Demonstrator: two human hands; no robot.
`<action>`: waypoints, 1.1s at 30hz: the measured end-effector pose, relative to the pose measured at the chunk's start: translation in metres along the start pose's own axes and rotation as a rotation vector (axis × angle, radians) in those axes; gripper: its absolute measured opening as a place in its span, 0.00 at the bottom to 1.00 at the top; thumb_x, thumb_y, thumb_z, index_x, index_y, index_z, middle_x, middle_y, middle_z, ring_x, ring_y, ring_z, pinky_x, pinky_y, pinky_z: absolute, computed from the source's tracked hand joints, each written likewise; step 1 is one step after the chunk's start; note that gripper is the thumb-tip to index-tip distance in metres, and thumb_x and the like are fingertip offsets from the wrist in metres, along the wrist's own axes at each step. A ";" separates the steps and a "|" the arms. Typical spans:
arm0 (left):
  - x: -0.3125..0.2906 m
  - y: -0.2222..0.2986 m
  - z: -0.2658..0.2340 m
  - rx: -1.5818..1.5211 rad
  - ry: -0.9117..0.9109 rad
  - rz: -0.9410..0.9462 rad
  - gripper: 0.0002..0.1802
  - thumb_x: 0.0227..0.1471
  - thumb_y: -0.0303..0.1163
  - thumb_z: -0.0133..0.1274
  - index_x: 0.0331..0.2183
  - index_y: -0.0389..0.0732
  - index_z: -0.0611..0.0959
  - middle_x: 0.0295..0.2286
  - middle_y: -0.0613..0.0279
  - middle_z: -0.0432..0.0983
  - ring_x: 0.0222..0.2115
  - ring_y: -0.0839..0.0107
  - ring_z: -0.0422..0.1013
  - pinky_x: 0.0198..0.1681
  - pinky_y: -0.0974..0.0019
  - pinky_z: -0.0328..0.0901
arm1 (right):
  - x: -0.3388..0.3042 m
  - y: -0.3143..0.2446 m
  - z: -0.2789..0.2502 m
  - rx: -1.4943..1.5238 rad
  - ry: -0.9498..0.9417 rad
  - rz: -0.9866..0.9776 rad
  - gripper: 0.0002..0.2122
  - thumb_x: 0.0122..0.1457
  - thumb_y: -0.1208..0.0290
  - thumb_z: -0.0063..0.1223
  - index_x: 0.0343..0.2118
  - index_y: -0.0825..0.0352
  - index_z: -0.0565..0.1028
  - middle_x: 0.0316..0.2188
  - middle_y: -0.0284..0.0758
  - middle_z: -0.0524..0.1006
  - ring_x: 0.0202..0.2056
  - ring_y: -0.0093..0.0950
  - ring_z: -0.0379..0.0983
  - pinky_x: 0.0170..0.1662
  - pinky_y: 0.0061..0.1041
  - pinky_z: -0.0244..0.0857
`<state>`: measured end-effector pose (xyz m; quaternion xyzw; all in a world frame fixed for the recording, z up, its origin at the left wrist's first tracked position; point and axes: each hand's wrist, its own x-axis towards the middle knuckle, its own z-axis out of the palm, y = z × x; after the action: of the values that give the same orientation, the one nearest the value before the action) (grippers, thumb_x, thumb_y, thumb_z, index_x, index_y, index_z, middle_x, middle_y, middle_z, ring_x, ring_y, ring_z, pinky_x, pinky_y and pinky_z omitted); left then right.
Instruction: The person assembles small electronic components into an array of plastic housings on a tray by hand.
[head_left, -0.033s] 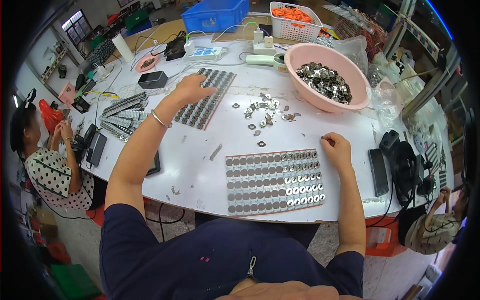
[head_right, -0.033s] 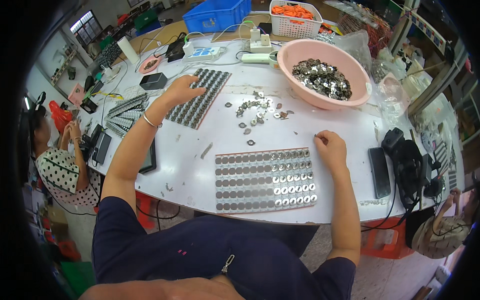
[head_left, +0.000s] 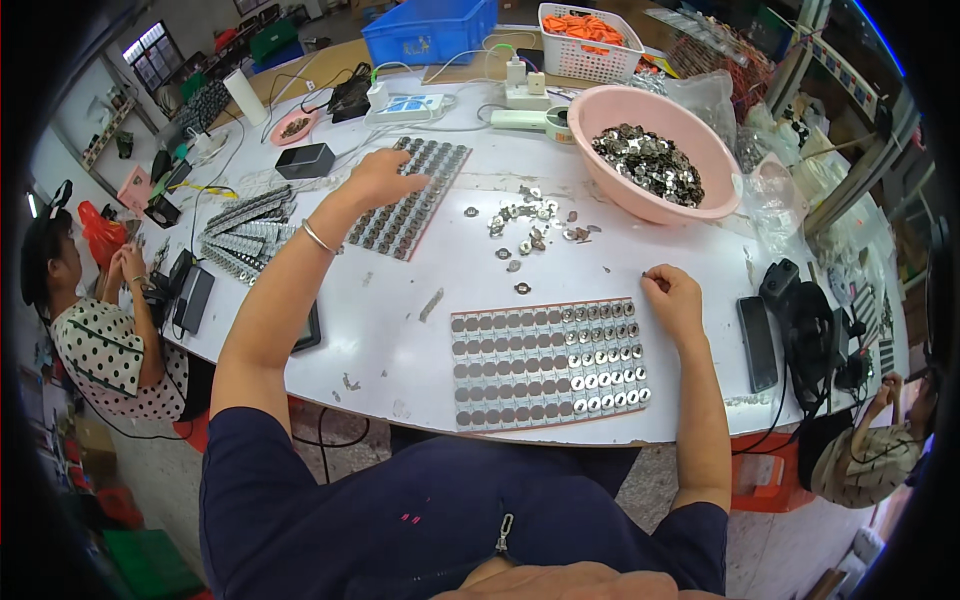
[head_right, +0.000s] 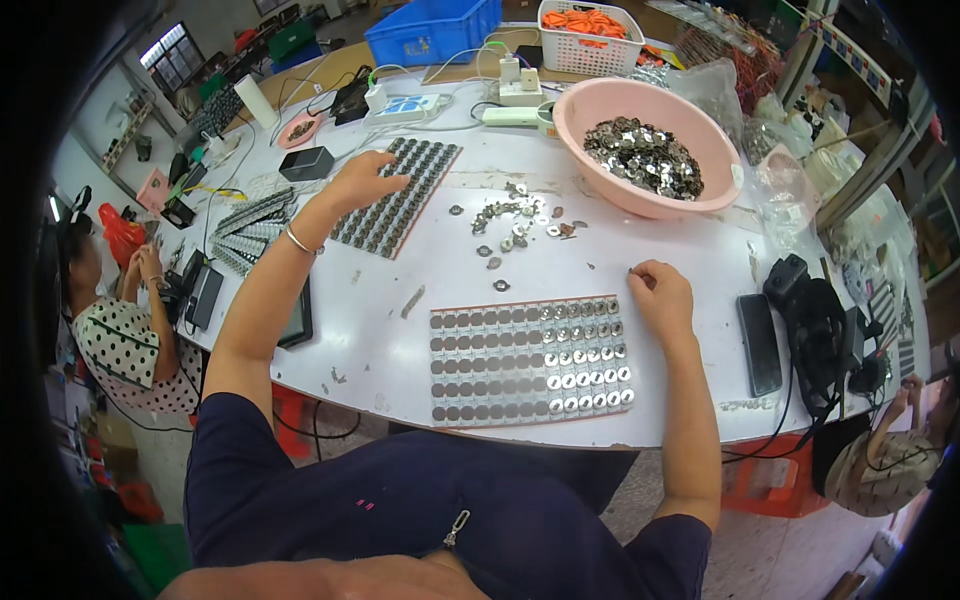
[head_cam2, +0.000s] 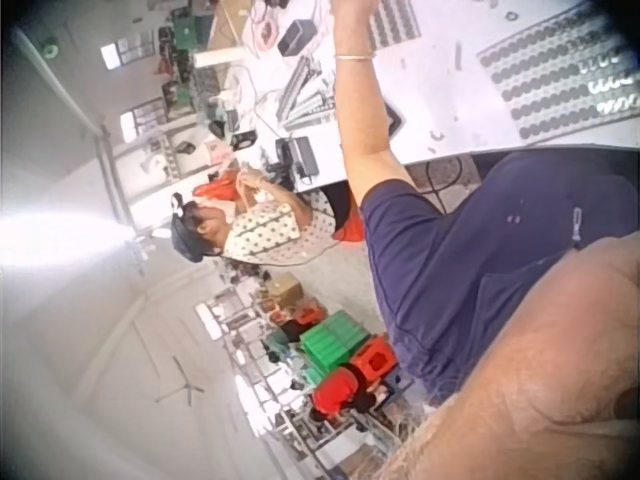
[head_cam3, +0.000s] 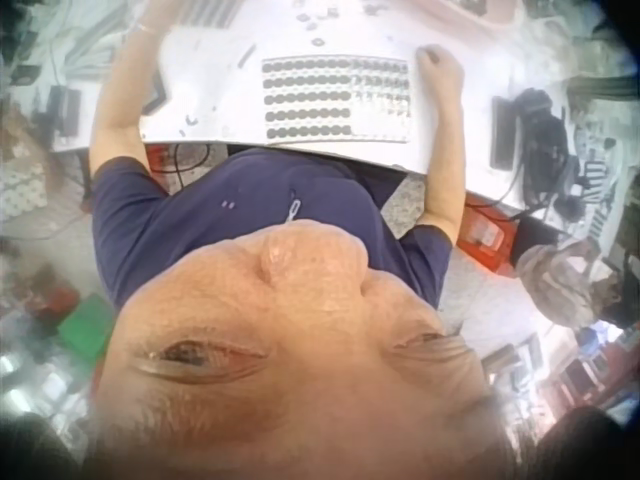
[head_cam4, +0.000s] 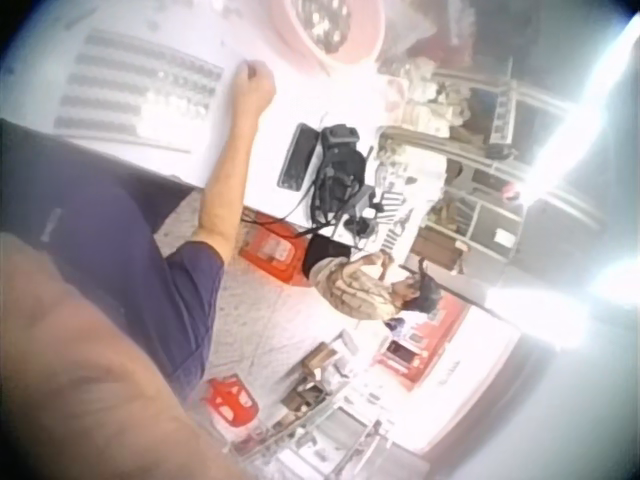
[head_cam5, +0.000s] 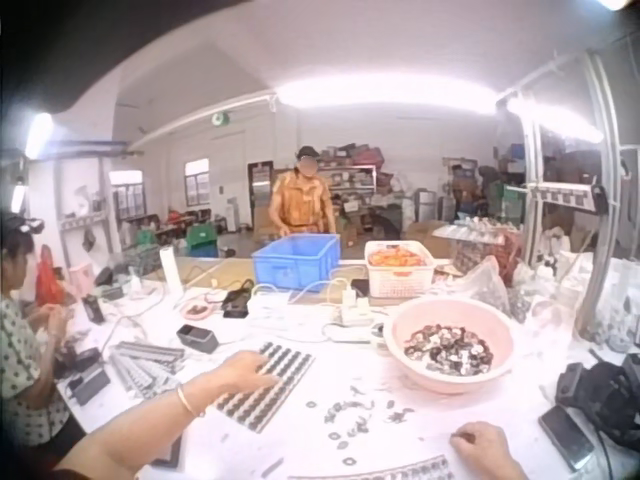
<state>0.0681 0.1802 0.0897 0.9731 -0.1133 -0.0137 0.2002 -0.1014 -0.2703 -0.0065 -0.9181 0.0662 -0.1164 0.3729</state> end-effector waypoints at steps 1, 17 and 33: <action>0.003 -0.002 -0.002 -0.017 -0.053 -0.056 0.39 0.47 0.55 0.62 0.52 0.34 0.80 0.52 0.41 0.74 0.53 0.49 0.71 0.56 0.55 0.65 | 0.001 0.002 0.001 -0.008 0.006 0.008 0.08 0.54 0.68 0.60 0.34 0.66 0.82 0.30 0.38 0.81 0.32 0.32 0.78 0.40 0.29 0.71; 0.060 -0.015 -0.016 0.362 0.010 -0.125 0.48 0.47 0.56 0.60 0.63 0.42 0.66 0.57 0.47 0.68 0.60 0.47 0.62 0.59 0.40 0.58 | -0.003 -0.005 0.008 -0.071 0.091 -0.079 0.05 0.55 0.69 0.60 0.32 0.63 0.82 0.29 0.35 0.79 0.31 0.31 0.77 0.37 0.30 0.70; 0.103 -0.028 -0.036 0.384 0.082 -0.197 0.48 0.48 0.55 0.60 0.64 0.44 0.64 0.59 0.46 0.65 0.60 0.45 0.62 0.58 0.38 0.60 | -0.002 -0.007 0.005 -0.029 0.056 -0.005 0.06 0.55 0.69 0.61 0.33 0.65 0.82 0.29 0.35 0.79 0.30 0.28 0.76 0.37 0.27 0.70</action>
<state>0.1773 0.1957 0.1134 0.9995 -0.0098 0.0284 0.0135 -0.1021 -0.2608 -0.0054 -0.9200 0.0762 -0.1421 0.3573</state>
